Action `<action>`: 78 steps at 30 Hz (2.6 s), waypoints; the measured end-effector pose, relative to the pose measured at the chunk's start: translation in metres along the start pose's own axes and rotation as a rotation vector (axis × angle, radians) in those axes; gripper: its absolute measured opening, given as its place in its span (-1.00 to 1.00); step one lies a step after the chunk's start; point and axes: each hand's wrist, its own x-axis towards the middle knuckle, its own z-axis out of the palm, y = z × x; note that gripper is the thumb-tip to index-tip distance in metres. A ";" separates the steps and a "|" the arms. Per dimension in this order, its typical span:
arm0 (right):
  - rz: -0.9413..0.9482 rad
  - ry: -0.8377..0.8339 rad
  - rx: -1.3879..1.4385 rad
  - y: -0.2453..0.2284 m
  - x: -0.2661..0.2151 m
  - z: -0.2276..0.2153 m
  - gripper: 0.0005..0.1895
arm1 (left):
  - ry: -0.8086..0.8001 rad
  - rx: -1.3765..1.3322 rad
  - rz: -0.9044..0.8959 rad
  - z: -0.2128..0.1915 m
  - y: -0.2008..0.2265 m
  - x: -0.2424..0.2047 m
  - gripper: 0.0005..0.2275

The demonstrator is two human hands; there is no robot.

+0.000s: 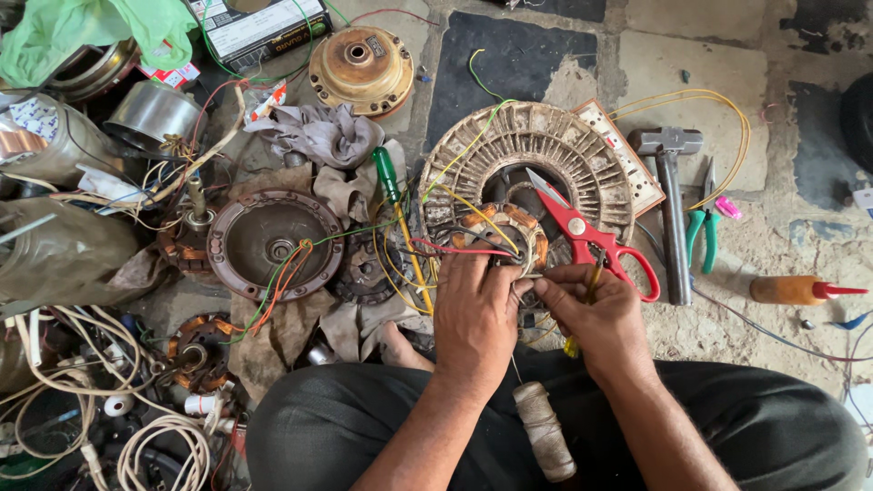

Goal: The person sits on the floor and works on a disassembled electrical motor stator. They use a red pair of scissors to cut a wire, then use pliers to strip the insulation from the wire ends. The person then twists the exposed wire ends together by hand.

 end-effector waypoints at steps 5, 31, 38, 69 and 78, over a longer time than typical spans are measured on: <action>-0.058 -0.020 0.022 0.006 0.002 0.000 -0.77 | 0.006 -0.002 0.011 0.000 0.001 0.001 -0.80; 0.040 -0.054 0.105 0.002 0.009 -0.003 -0.80 | -0.050 -0.016 0.016 -0.005 -0.003 0.002 -0.80; 0.013 -0.079 0.083 0.004 0.011 -0.004 -0.81 | -0.050 -0.012 0.020 -0.007 -0.001 0.002 -0.80; -0.210 -0.007 -0.472 -0.046 -0.013 -0.002 -0.76 | -0.118 -0.009 0.020 -0.011 0.000 0.003 -0.72; -0.782 -0.177 -0.797 -0.070 0.015 0.009 -0.70 | -0.092 -0.028 0.019 -0.010 0.001 0.002 -0.67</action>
